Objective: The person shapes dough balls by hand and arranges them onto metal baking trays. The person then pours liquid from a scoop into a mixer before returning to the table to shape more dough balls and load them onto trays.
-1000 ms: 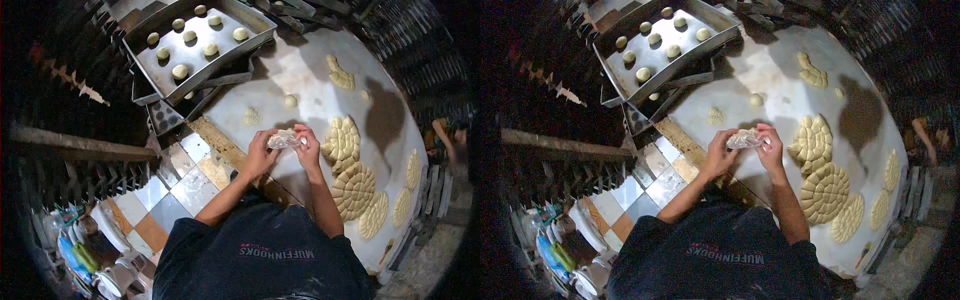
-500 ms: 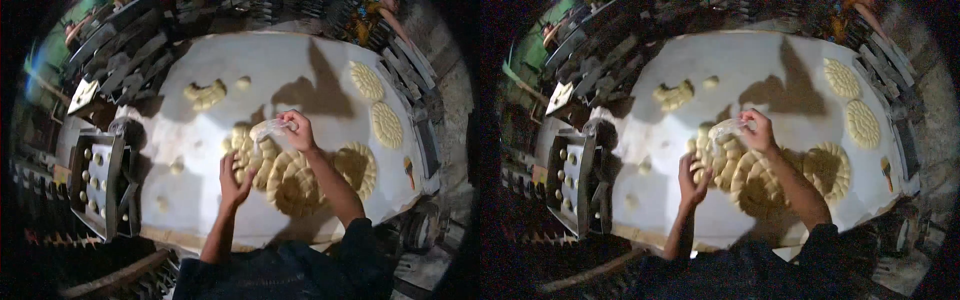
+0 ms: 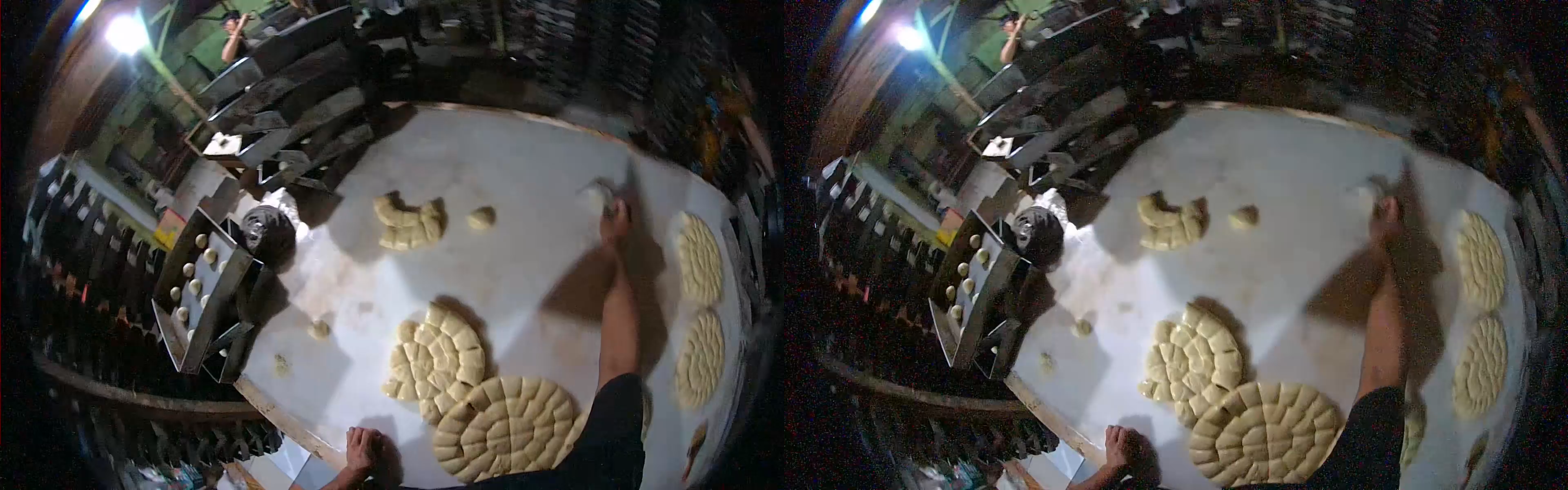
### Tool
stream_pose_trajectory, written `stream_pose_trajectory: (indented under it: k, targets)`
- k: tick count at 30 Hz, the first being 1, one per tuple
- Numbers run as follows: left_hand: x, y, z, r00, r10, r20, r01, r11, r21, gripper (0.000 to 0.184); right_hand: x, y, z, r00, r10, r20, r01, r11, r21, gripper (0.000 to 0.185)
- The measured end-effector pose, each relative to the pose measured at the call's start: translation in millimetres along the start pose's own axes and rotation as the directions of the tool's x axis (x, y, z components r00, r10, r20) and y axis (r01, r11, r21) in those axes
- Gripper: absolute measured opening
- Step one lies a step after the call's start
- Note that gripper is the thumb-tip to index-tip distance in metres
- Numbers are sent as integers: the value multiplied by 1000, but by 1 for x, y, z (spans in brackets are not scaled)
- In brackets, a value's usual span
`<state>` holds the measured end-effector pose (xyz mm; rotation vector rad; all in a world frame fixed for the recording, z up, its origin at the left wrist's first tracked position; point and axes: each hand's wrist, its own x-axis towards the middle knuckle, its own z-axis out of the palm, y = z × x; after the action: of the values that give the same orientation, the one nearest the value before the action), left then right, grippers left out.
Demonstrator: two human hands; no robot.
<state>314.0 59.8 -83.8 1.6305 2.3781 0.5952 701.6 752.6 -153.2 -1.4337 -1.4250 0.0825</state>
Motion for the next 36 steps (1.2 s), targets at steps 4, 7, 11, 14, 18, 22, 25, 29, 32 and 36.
stream_pose_trajectory:
  k: [4,7,11,14,18,22,25,29,32,36]
  targets:
    - [0,-12,3,997,73,-10,-73,997,-27,29,-21,-4,-11,997,73,8,-72,996,-55,49]
    - [1,-9,0,992,121,-28,-121,993,-13,31,-49,-14,-35,990,141,6,-140,986,-94,57]
    - [3,2,-13,981,190,-24,-191,981,-33,26,-114,-81,-65,973,231,10,-227,961,-161,67]
    - [0,-8,-8,953,296,-68,-300,952,-63,32,-204,-216,-93,982,-95,165,93,996,18,76]
    - [-3,-26,-15,981,159,-112,-194,831,-521,25,-337,-395,-119,742,-463,484,253,863,438,72]
    - [-30,-66,-47,993,-87,-78,7,713,-701,22,-424,-509,-144,342,-664,664,451,737,504,54]
    - [-57,-137,-81,968,-186,-167,37,767,-640,21,-483,-535,-121,220,-675,705,501,698,512,55]
    - [-96,-242,-105,828,-451,-334,284,850,-443,21,-538,-579,-83,170,-506,845,511,779,363,61]
    - [-140,-332,-90,719,-591,-366,428,791,-437,23,-562,-609,-54,177,-505,845,575,750,328,65]
    - [-218,-388,-67,574,-756,-316,661,655,-367,23,-574,-615,-31,201,-488,849,715,665,213,66]
